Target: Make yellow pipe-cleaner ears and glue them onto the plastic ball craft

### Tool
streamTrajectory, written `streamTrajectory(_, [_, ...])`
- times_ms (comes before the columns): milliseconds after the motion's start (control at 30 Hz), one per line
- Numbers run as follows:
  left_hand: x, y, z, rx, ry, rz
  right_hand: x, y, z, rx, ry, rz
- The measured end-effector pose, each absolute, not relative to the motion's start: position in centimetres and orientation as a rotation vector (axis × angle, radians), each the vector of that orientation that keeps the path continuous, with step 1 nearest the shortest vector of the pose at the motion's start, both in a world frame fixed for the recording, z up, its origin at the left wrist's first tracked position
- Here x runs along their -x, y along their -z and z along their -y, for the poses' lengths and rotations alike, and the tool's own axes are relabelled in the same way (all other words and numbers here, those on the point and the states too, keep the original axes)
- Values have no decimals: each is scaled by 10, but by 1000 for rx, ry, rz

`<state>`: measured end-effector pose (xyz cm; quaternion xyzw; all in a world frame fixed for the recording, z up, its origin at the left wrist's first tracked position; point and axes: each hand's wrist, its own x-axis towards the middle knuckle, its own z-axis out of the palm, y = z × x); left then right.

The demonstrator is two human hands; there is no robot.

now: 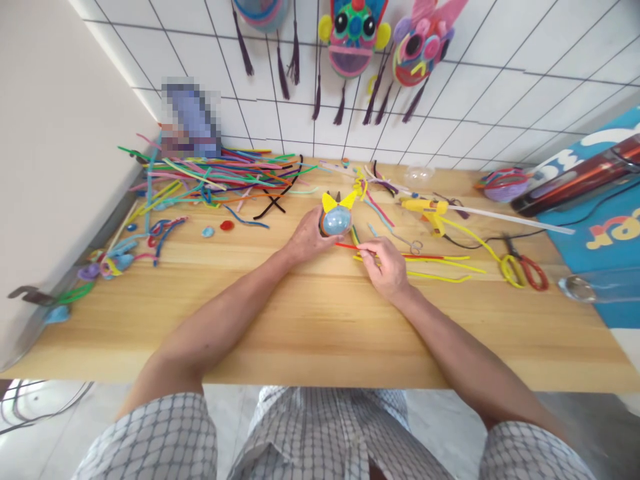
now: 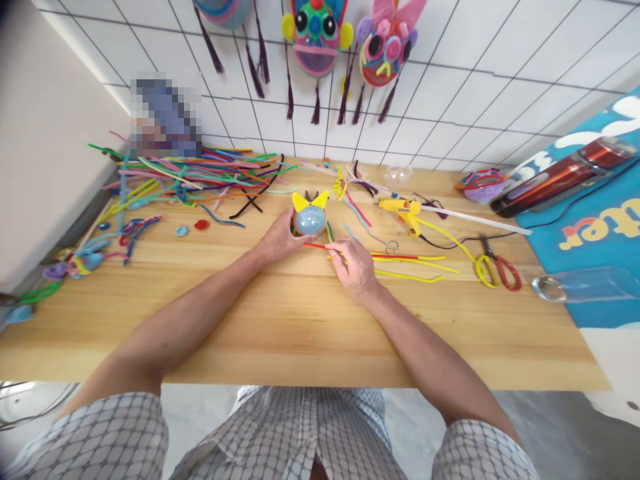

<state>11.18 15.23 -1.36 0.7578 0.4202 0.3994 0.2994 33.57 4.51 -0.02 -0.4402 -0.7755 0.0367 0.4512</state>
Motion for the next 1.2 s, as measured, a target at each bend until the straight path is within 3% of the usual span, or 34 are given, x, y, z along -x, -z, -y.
streamTrajectory(1200, [-112, 18, -159, -2020, -1049, -1084, -332, 1, -48, 1022, 12, 1949])
